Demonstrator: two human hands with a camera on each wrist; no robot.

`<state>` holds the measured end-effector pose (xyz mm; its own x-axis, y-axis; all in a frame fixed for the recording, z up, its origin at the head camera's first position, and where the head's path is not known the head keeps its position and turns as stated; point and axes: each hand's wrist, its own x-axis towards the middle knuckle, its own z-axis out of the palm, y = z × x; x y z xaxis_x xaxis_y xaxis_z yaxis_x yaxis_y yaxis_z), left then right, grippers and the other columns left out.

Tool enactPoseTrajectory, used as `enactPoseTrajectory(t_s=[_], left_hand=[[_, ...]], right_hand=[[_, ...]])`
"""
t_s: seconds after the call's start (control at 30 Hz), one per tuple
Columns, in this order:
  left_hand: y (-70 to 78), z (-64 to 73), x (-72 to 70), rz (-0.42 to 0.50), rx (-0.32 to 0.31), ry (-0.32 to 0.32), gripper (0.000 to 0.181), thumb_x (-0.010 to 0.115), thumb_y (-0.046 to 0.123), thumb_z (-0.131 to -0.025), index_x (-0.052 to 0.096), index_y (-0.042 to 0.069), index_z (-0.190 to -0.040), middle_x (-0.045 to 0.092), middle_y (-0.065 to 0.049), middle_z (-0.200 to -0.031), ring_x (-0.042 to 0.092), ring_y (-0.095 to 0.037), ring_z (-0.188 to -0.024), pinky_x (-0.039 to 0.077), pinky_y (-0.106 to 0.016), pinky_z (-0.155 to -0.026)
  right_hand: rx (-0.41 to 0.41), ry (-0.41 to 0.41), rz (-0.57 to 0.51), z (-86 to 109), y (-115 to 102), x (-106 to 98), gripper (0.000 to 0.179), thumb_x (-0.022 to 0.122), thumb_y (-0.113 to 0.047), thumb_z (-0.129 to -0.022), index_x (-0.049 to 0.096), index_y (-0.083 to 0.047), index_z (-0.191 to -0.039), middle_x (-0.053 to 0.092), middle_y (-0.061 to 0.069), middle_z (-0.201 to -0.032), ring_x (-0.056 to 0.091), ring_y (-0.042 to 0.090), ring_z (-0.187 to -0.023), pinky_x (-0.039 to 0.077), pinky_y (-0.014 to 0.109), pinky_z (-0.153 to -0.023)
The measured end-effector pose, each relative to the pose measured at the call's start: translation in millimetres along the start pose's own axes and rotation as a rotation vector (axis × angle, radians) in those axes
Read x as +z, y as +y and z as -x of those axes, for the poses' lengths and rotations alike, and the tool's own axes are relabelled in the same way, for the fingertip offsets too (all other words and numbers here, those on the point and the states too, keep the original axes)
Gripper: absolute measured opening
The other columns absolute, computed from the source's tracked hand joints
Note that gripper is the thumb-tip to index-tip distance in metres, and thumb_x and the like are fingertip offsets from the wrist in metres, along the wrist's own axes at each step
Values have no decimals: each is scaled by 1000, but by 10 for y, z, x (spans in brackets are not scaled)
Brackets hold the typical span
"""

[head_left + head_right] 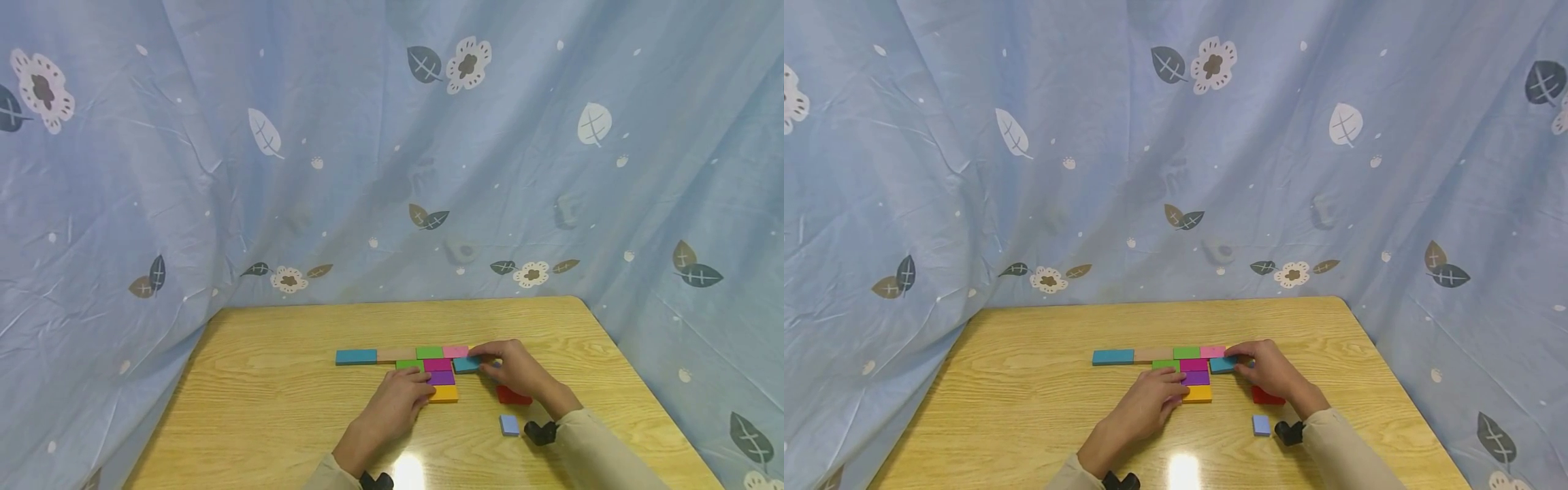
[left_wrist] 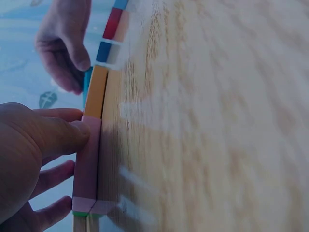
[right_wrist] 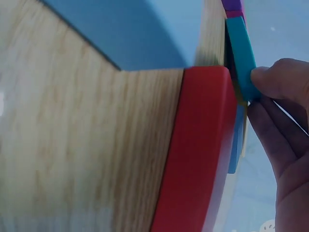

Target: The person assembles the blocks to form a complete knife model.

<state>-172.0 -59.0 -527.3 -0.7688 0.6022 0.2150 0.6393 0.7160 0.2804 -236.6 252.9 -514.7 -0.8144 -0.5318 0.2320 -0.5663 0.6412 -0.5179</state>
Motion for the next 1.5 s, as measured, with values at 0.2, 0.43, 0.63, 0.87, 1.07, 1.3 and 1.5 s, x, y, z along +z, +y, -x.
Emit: enactPoseTrajectory(t_s=[0.2, 0.43, 0.63, 0.87, 1.07, 1.3, 1.5], left_hand=[[-2, 3, -1, -1, 11, 14, 23, 73, 15, -105, 84, 22, -125, 74, 0, -144, 65, -27, -142, 55, -51, -117], [-4, 5, -13, -1, -5, -1, 24, 72, 18, -107, 83, 22, -128, 72, 1, -147, 63, -26, -144, 53, -50, -120], [9, 3, -40, -6, -7, -14, 25, 70, 18, -108, 82, 22, -129, 72, 1, -148, 62, -26, -146, 52, -51, -121], [17, 4, -36, -10, 2, -8, 24, 71, 18, -107, 83, 22, -128, 72, 0, -147, 63, -27, -145, 53, -51, -120], [14, 8, -10, -2, -15, -16, 26, 71, 18, -107, 82, 24, -130, 72, 1, -148, 62, -26, -146, 52, -50, -121], [6, 12, 20, 9, -17, -6, 25, 70, 18, -107, 82, 23, -129, 71, 0, -149, 62, -27, -146, 52, -52, -121], [20, 14, 14, -2, -10, -13, 26, 69, 18, -108, 82, 23, -131, 71, 1, -149, 61, -26, -147, 51, -52, -122]], right_hand=[[-15, -5, 32, -13, -11, 12, 31, 84, 0, -92, 82, -11, -122, 83, 3, -118, 80, 25, -110, 69, 48, -94], [-16, 20, 80, -30, -11, 57, 32, 88, 0, -89, 83, -12, -118, 83, 0, -116, 79, 21, -106, 68, 48, -95], [-9, 31, 84, -26, -32, 74, 31, 89, -3, -89, 83, -12, -118, 83, 0, -116, 79, 17, -103, 69, 46, -93], [-7, 24, 82, -23, -35, 67, 30, 89, -6, -90, 83, -12, -119, 83, -1, -116, 78, 15, -103, 69, 44, -93], [1, 7, 31, -35, -53, 12, 30, 88, -6, -91, 82, -10, -120, 83, 1, -117, 80, 20, -106, 69, 45, -94], [133, 100, -227, 98, -95, -127, 34, 88, -10, -93, 80, -3, -125, 81, 14, -124, 80, 32, -112, 69, 41, -97], [214, 166, -406, 362, 15, -169, 42, 85, -14, -97, 74, 2, -134, 76, 26, -132, 80, 30, -114, 65, 19, -93]])
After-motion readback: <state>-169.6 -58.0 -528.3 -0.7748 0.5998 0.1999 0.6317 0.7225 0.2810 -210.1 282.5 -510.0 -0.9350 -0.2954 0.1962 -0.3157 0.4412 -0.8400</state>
